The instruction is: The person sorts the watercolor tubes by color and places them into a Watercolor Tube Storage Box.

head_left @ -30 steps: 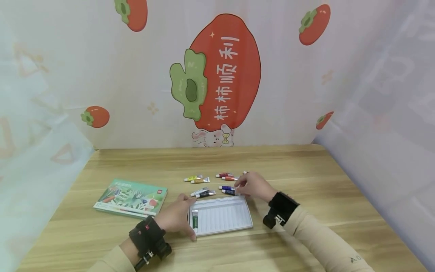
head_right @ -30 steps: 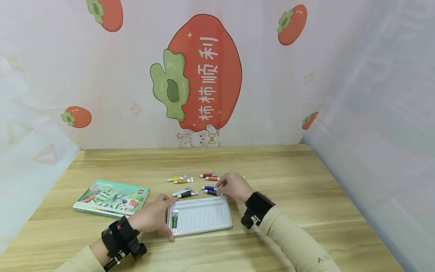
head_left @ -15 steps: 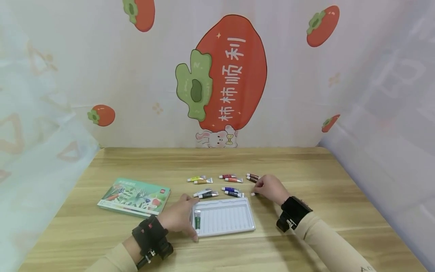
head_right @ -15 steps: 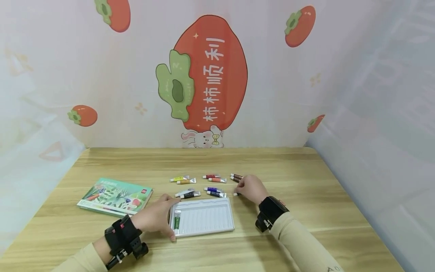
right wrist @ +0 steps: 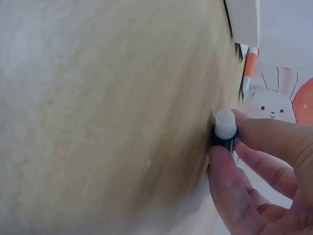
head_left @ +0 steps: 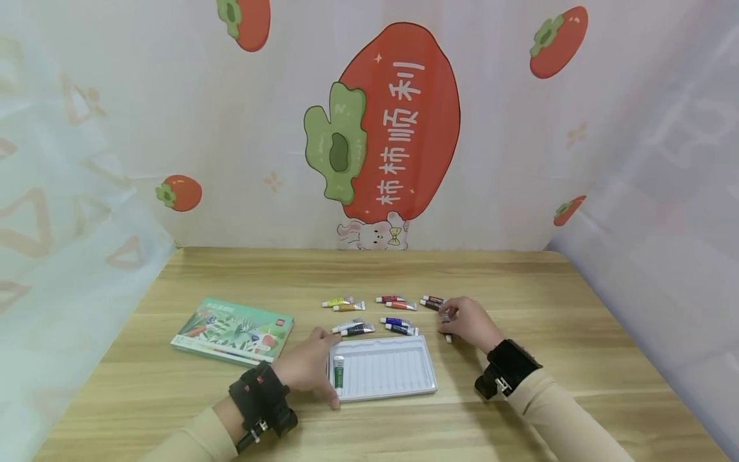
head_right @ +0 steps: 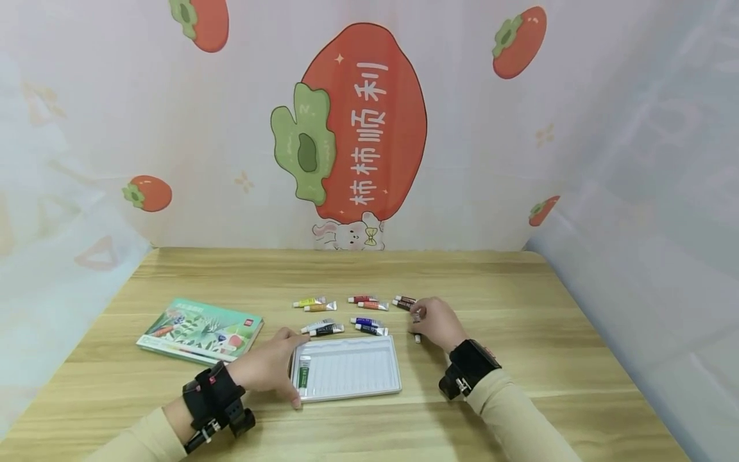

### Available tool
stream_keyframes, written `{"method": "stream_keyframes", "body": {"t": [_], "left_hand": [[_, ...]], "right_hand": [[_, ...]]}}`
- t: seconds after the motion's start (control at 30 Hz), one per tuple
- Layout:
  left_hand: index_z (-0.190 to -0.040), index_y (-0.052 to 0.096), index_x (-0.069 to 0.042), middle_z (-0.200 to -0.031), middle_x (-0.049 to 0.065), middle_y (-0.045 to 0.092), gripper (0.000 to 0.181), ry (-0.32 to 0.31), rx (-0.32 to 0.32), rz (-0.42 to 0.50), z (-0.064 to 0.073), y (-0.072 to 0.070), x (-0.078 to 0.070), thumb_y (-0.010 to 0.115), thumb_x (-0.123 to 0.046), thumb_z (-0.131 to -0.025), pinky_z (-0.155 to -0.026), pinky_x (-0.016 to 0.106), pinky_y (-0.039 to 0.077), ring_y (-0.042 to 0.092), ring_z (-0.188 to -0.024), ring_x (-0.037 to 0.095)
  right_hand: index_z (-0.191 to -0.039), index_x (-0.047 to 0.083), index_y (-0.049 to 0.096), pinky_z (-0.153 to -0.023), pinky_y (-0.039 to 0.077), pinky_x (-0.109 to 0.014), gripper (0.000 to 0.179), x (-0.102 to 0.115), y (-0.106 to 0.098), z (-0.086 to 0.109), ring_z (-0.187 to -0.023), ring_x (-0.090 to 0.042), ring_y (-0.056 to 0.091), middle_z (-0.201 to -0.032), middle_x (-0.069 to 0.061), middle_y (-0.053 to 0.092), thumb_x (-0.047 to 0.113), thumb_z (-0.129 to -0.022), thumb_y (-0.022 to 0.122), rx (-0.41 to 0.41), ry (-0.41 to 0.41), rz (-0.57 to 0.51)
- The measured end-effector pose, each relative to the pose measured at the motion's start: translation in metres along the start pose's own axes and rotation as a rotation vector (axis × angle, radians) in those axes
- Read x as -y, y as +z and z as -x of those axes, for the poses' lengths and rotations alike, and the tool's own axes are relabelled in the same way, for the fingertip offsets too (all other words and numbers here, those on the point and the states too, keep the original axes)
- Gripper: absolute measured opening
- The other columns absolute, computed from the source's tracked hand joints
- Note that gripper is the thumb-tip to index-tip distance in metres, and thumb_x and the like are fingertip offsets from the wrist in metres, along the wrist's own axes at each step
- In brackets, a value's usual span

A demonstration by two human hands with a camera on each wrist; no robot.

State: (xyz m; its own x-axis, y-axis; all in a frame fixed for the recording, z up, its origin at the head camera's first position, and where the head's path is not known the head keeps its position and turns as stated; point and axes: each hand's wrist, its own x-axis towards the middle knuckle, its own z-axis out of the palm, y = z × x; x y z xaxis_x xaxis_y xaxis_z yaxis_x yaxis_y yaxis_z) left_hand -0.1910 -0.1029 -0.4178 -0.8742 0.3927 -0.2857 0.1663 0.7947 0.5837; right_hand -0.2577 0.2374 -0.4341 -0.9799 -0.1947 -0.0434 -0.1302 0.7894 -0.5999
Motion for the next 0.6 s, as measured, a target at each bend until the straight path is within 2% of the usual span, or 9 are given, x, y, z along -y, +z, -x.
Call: {"method": "stream_keyframes", "body": {"t": [0.2, 0.4, 0.6], "left_hand": [[-0.152, 0.044, 0.001, -0.142, 0.024, 0.042, 0.122, -0.015, 0.012, -0.003, -0.002, 0.0, 0.0, 0.103, -0.026, -0.049, -0.098, 0.057, 0.051, 0.056, -0.117, 0.041], [-0.152, 0.044, 0.001, -0.144, 0.026, 0.041, 0.122, -0.014, 0.009, -0.006, -0.002, 0.0, -0.001, 0.103, -0.027, -0.049, -0.098, 0.059, 0.05, 0.056, -0.118, 0.044], [-0.151, 0.044, 0.001, -0.143, 0.026, 0.042, 0.122, -0.015, 0.008, -0.002, -0.001, 0.0, -0.001, 0.103, -0.025, -0.048, -0.098, 0.058, 0.051, 0.056, -0.117, 0.044]], "right_hand": [[-0.111, -0.005, 0.063, -0.06, 0.046, -0.03, 0.037, -0.004, -0.004, 0.002, -0.065, -0.017, 0.053, -0.08, -0.007, 0.055, 0.003, -0.081, 0.083, 0.074, 0.089, -0.073], [-0.121, -0.011, 0.061, -0.06, 0.053, -0.029, 0.047, -0.007, -0.008, 0.002, -0.066, -0.015, 0.057, -0.083, -0.007, 0.057, 0.002, -0.081, 0.083, 0.104, 0.118, -0.174], [-0.122, -0.014, 0.057, -0.067, 0.06, -0.031, 0.043, -0.013, -0.009, 0.005, -0.074, -0.016, 0.064, -0.089, -0.009, 0.064, -0.002, -0.087, 0.077, 0.136, 0.157, -0.389]]}}
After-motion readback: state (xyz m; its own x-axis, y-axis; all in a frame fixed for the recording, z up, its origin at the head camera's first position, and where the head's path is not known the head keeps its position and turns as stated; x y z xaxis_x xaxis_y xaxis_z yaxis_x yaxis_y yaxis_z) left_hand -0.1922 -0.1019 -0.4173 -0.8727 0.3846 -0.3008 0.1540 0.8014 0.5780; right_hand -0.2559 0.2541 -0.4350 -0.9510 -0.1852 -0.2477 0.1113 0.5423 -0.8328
